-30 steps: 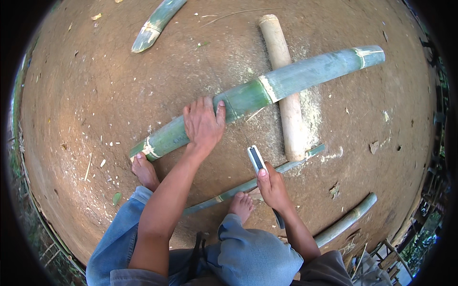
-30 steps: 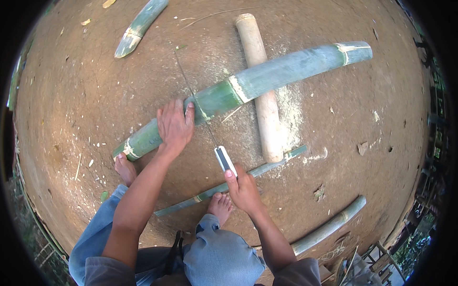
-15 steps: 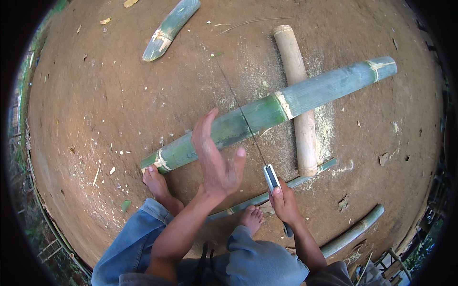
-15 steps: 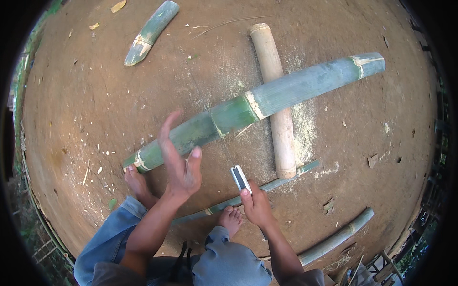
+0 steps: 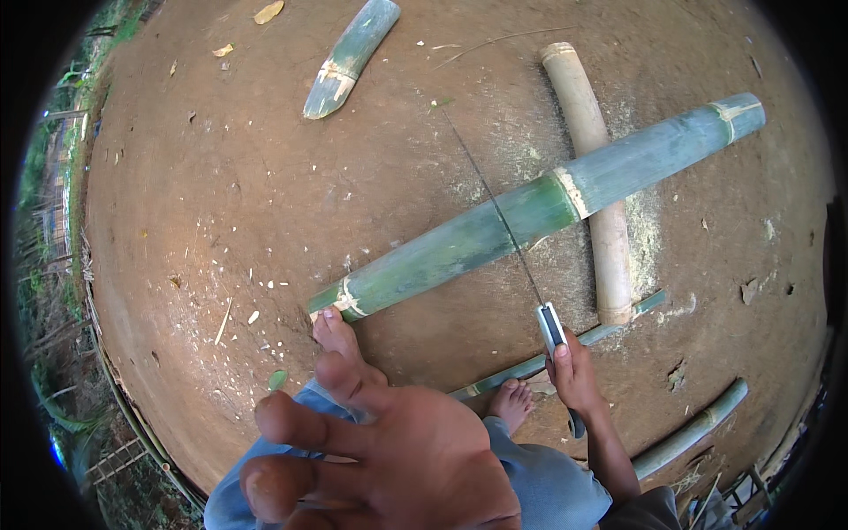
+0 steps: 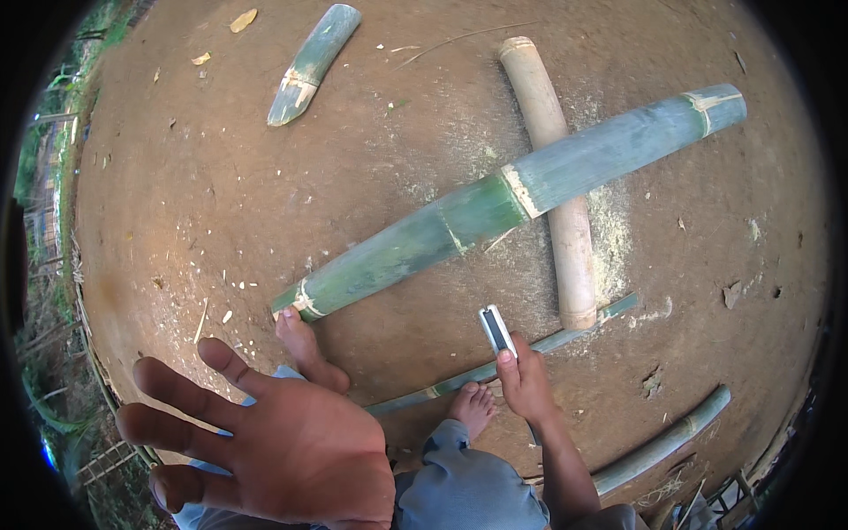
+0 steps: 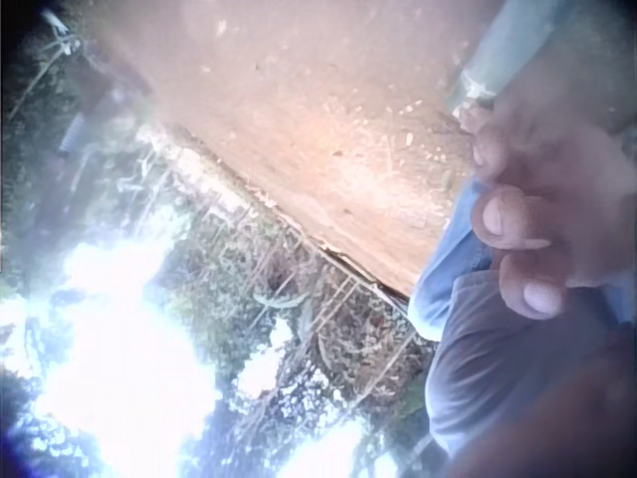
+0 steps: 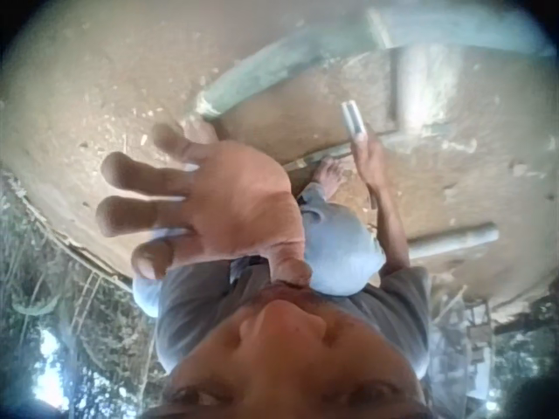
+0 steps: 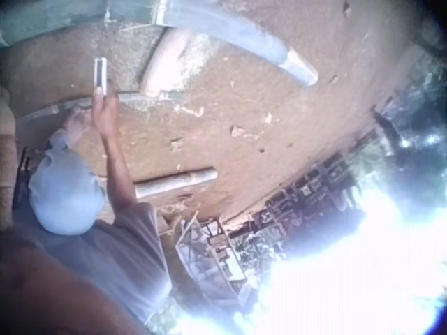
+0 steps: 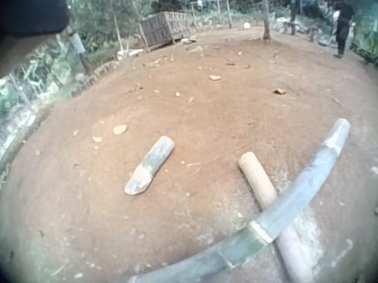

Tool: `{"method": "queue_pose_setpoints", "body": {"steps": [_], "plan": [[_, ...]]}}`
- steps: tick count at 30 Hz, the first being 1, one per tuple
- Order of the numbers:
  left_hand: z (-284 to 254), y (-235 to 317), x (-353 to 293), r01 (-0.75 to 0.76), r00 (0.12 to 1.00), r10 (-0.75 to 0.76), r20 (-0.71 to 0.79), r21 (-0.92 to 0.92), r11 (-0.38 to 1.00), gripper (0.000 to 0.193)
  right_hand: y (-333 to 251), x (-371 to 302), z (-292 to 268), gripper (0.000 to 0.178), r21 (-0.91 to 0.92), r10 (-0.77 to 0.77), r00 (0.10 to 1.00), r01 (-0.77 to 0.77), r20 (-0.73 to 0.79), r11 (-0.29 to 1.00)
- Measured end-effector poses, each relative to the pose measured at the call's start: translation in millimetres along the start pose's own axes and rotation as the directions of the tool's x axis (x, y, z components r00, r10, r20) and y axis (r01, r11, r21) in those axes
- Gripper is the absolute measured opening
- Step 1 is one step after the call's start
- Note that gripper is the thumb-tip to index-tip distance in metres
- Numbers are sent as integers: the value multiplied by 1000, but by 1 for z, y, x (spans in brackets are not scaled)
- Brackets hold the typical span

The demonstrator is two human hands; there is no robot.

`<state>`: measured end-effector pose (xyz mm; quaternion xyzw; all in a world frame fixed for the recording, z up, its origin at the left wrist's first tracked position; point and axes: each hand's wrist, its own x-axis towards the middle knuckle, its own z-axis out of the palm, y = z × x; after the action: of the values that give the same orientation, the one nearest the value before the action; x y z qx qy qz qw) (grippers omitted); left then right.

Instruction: The person sits on the ground and uses a hand saw to cut a long green bamboo pole into smaller sections. The bamboo is supported by a wooden log placed underneath it. The person repeatedly saws through the bamboo, creating multiple cut pieces that are left on the ground.

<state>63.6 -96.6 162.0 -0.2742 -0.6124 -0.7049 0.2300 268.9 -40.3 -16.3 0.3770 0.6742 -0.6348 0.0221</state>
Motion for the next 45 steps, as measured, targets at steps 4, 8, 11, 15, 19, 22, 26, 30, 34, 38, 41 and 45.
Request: {"method": "queue_pose_setpoints", "body": {"steps": [4,8,11,15,19,22,26,30,34,38,41,45], "plan": [[8,5,4,-7,994,8,-104,9,1000,107,-4,0,0,52,-13,13,1000,-13,-11,1000],[12,2,4,-46,996,45,-83,0,999,101,-4,1,0,51,-24,-3,1000,3,-6,1000],[-27,-15,2,-122,957,107,269,39,992,82,-13,0,2,50,-37,-44,999,45,15,998],[-53,-128,-63,142,831,-384,402,515,846,58,-4,-2,-5,50,-44,21,1000,-21,0,999],[-54,-188,-82,143,689,-588,423,716,684,35,-13,-1,-3,53,-23,40,999,-39,22,999],[-31,-195,-79,116,550,-694,464,781,614,31,-13,-1,-2,53,-12,35,999,-35,14,999],[-28,-199,-83,-34,503,-685,527,804,594,34,-13,0,-1,53,17,50,999,-50,8,999],[-29,-203,-86,-104,526,-638,563,786,609,35,-21,-1,0,53,-17,24,1000,-24,-13,1000],[-23,-198,-88,-164,531,-626,571,794,585,35,-25,-7,-7,56,-80,28,1000,-27,6,996],[-26,-195,-85,-157,461,-698,547,825,543,36,-27,-6,-4,56,-118,17,1000,-17,0,993],[-28,-193,-86,-129,501,-673,545,815,565,38,-27,0,-1,55,-144,38,999,-40,-14,989],[-17,-181,-102,-117,616,-596,515,808,578,41,-23,5,1,54,-93,50,997,-55,-50,994]]}}
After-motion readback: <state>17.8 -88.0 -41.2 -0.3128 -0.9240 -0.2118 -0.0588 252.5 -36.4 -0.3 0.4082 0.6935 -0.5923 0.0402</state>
